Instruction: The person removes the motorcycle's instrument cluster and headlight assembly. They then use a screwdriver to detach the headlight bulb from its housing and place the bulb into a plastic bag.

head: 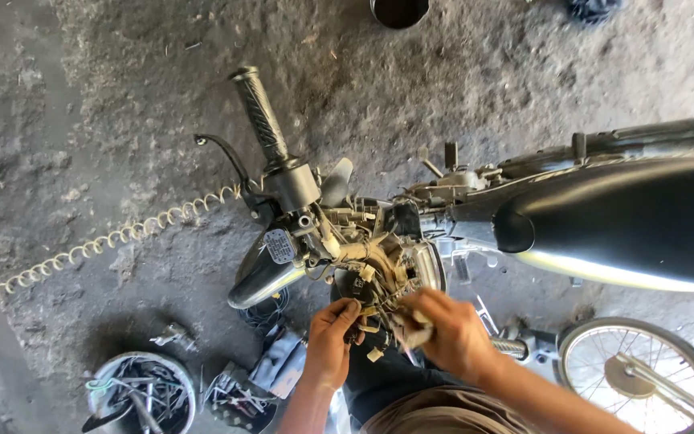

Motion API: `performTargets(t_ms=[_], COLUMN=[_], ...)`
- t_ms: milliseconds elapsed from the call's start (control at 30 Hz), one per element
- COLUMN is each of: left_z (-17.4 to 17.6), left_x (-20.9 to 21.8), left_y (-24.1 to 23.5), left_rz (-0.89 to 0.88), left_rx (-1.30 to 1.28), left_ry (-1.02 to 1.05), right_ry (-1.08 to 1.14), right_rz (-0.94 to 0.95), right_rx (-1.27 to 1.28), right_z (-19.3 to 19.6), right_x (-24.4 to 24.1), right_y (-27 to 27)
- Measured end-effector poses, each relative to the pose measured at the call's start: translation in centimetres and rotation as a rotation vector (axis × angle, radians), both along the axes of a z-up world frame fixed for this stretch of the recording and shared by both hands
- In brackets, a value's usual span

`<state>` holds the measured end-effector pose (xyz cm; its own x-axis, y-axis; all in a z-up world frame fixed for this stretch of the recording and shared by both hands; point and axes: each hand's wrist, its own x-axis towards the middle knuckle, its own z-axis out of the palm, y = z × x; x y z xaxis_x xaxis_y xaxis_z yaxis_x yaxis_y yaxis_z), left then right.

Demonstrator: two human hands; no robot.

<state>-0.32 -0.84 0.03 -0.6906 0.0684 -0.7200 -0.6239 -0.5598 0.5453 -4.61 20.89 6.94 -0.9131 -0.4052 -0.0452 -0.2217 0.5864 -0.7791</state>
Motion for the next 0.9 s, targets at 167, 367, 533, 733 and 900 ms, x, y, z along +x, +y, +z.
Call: performTargets(t_ms=[167, 367, 533, 733, 900], left_z=[0.6, 1.5, 2.7, 2.7, 2.7], left_x=[-0.3, -0.8, -1.1, -0.7, -0.5], left_y=[-0.4, -0.4, 0.2, 0.0, -0.6], left_rz=[-0.002, -0.018, -0.019, -0.01, -0.063], left_rx=[0.035, 0.035, -0.011, -0.09, -0.092], left_ry=[-0.1, -0.131, -0.149, -0.2, -0.13], right_ry=[0.067, 0.147, 0.051, -0.012, -0.058], right_rz=[0.057, 0.144, 0.124, 0.103, 0.13], right_rx=[0.091, 0.087, 0.099, 0.104, 0.092], right_z=[1.1, 1.4, 1.1, 0.7, 0.5], right_x=[2.3, 2.7, 3.8, 4.3, 4.3], right_y=[-0.3, -0.8, -1.1, -0.7, -0.6])
